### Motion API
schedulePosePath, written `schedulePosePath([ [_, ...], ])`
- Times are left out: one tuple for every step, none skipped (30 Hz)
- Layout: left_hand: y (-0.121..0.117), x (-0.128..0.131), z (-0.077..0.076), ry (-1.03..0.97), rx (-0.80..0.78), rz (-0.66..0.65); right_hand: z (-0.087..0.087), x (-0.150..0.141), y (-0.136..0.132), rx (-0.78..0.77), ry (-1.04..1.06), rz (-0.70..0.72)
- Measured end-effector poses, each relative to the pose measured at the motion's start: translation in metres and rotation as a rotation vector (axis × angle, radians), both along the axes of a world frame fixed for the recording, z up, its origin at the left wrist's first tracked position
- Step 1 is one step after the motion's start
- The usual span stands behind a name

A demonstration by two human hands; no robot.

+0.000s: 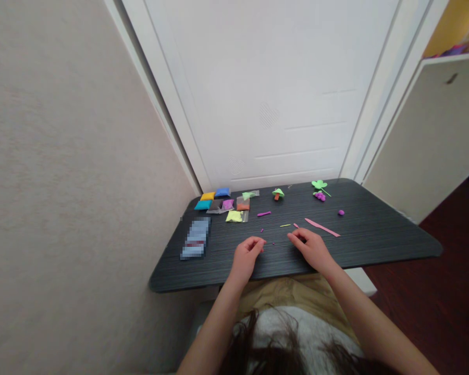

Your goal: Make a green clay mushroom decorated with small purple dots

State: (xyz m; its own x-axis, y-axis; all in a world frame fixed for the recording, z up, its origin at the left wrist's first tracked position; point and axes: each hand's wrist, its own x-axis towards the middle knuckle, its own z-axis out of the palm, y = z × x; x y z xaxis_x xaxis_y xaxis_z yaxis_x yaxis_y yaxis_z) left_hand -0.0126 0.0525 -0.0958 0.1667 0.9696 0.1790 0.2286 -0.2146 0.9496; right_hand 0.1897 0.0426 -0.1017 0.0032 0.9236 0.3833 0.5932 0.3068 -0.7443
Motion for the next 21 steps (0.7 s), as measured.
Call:
schedulePosePath([
  [0.0,0.0,0.0,0.0,-0.001,0.0,0.0004,0.0,-0.0003,0.001,-0.002,0.0],
  [0.0001,0.0,0.0,0.001,-0.002,0.001,0.0009,-0.0002,-0.0006,0.001,-0.003,-0.001],
  [0.0001,0.0,0.0,0.001,-0.002,0.003,0.0012,-0.0004,-0.0009,0.001,-0.004,-0.001],
  [0.0001,0.0,-0.0001,0.002,-0.003,0.004,0.0015,-0.0006,-0.0012,0.001,-0.004,-0.002],
  [0.0001,0.0,-0.0001,0.003,-0.003,0.004,0.0017,-0.0009,-0.0014,0.001,-0.003,-0.003],
  [0.0001,-0.0001,-0.0002,0.005,-0.004,0.005,0.0019,-0.0011,-0.0016,0.0,-0.001,-0.005],
  [0.0,-0.0001,-0.0002,0.006,-0.005,0.006,0.0019,-0.0014,-0.0016,0.0,0.001,-0.006],
  [0.0,-0.0001,-0.0001,0.007,-0.005,0.008,0.0018,-0.0015,-0.0015,-0.001,0.003,-0.007],
  [-0.0001,-0.0001,-0.0001,0.008,-0.005,0.009,0.0017,-0.0016,-0.0014,-0.002,0.004,-0.009],
  [-0.0001,-0.0002,0.0001,0.009,-0.005,0.011,0.0015,-0.0016,-0.0013,-0.002,0.005,-0.011],
  [-0.0001,-0.0002,0.0002,0.01,-0.005,0.012,0.0013,-0.0015,-0.0011,-0.002,0.006,-0.013],
  [-0.0001,-0.0002,0.0003,0.012,-0.005,0.012,0.001,-0.0014,-0.001,-0.001,0.007,-0.013],
  [0.0,-0.0002,0.0004,0.013,-0.006,0.012,0.0006,-0.0012,-0.0008,0.0,0.009,-0.014],
  [0.0001,-0.0002,0.0004,0.014,-0.006,0.011,0.0001,-0.001,-0.0005,0.001,0.011,-0.013],
  [0.0001,-0.0001,0.0003,0.014,-0.007,0.011,-0.0004,-0.0008,-0.0003,0.003,0.013,-0.011],
  [0.0002,-0.0001,0.0002,0.013,-0.007,0.01,-0.001,-0.0005,0.0,0.004,0.015,-0.007],
  [0.0003,-0.0001,0.0001,0.012,-0.007,0.01,-0.0015,-0.0003,0.0004,0.005,0.017,-0.002],
  [0.0003,0.0,0.0001,0.011,-0.007,0.01,-0.002,-0.0001,0.0007,0.006,0.019,0.004],
  [0.0003,0.0,0.0001,0.01,-0.007,0.01,-0.0024,0.0,0.001,0.008,0.02,0.009],
  [0.0002,0.0,0.0001,0.01,-0.006,0.011,-0.0026,0.0001,0.0012,0.01,0.02,0.013],
  [0.0001,0.0001,0.0003,0.011,-0.006,0.012,-0.0027,0.0001,0.0013,0.013,0.02,0.016],
])
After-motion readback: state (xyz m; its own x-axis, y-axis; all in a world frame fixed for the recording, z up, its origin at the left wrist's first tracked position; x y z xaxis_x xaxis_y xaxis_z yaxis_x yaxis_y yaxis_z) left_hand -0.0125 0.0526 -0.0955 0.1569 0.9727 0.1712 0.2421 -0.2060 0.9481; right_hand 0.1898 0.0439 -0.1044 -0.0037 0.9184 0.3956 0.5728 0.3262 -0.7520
